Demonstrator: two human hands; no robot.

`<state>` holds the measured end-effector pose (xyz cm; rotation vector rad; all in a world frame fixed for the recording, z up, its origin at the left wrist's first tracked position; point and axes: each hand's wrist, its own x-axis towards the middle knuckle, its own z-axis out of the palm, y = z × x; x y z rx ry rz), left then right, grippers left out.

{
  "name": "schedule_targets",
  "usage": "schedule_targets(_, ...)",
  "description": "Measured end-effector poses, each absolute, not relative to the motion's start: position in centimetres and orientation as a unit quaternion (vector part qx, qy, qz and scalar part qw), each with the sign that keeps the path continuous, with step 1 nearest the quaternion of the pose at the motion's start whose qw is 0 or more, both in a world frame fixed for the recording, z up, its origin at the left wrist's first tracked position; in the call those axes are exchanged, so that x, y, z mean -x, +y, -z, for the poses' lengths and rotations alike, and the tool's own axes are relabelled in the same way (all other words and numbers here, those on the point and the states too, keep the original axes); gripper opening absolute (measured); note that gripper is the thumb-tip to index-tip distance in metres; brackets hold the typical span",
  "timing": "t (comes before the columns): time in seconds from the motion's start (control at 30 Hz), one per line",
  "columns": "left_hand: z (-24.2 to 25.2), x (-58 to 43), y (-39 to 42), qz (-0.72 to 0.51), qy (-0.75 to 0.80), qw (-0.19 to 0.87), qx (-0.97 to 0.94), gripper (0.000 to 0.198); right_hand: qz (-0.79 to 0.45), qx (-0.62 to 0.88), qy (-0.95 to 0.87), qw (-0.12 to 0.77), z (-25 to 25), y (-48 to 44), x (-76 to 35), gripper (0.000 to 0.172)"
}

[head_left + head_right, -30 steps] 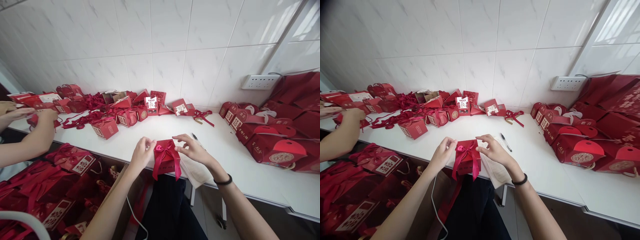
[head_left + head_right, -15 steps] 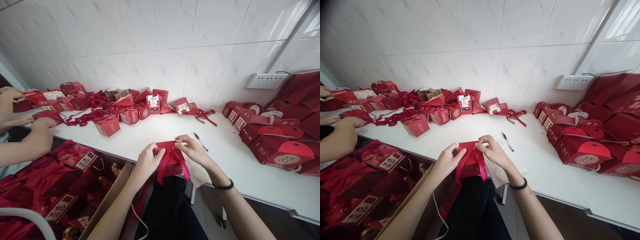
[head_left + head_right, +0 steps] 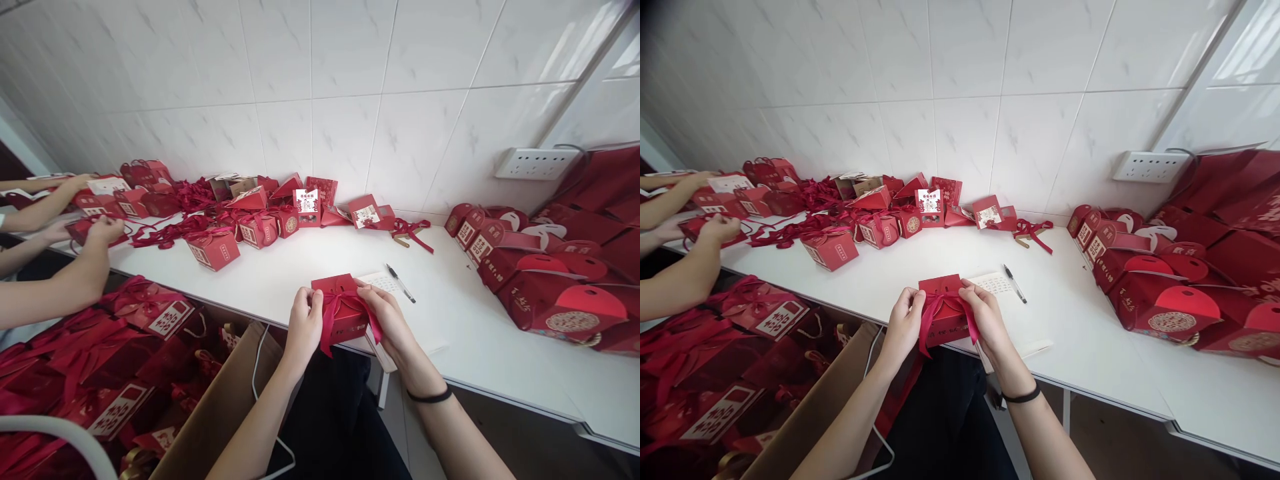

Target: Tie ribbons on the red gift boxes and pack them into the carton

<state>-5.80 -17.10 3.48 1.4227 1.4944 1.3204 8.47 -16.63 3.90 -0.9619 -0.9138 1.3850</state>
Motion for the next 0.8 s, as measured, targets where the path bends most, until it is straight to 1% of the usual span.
schedule_targets(0.07,-3.4,5.7,-17.0,-0.503,0.581,0.330,-0.547,0.026,-0.610,0.391,-0.357,0.590,-3.6,-16.7,-8.4,0.026)
schedule_targets(0.2,-3.4,5.3,-17.0,-0.507,0.588,0.322,-0.542,0.024,-0.622,0.366,-0.309,0.619,-3.2,-16.6,-8.5,0.040)
schedule_targets(0.37,-2.8,5.0,-16.8,-0.524,0.587,0.324,-0.525,0.025,-0.625,0.364,-0.287,0.628,-3.1,-16.4,-8.6,0.036)
schedule_targets(0.47,-2.5,5.3,-16.6,-0.501,0.577,0.340,-0.548,0.024,-0.609,0.380,-0.306,0.625,-3.0,-16.4,-8.8,0.032)
schedule_targets(0.53,-2.8,5.8,-16.6,-0.491,0.578,0.315,-0.570,0.019,-0.591,0.394,-0.318,0.628,-3.0,-16.7,-9.1,0.034)
schedule_targets(0.57,-3.2,6.1,-16.6,-0.497,0.578,0.282,-0.583,0.019,-0.580,0.401,-0.318,0.633,-3.1,-16.9,-9.4,0.035)
schedule_targets(0.63,-4.4,6.7,-16.7,-0.506,0.549,0.200,-0.634,0.031,-0.555,0.418,-0.314,0.647,-3.2,-17.2,-10.6,0.033)
schedule_targets(0.67,-5.2,7.0,-16.8,-0.491,0.519,0.169,-0.679,0.038,-0.538,0.425,-0.327,0.650,-3.2,-17.1,-11.6,0.029)
schedule_targets(0.7,-6.0,7.2,-16.7,-0.457,0.483,0.153,-0.731,0.043,-0.513,0.441,-0.349,0.649,-3.1,-16.8,-12.7,0.023)
schedule_targets(0.73,-6.7,7.2,-16.6,-0.407,0.449,0.151,-0.781,0.048,-0.461,0.474,-0.360,0.658,-2.8,-16.3,-14.1,0.017)
schedule_targets(0.77,-7.4,7.2,-16.4,-0.352,0.424,0.154,-0.820,0.054,-0.408,0.531,-0.381,0.637,-2.4,-15.4,-15.5,0.013)
schedule_targets(0.8,-7.8,7.1,-16.2,-0.300,0.411,0.155,-0.847,0.061,-0.355,0.595,-0.407,0.595,-1.8,-14.4,-17.0,0.012)
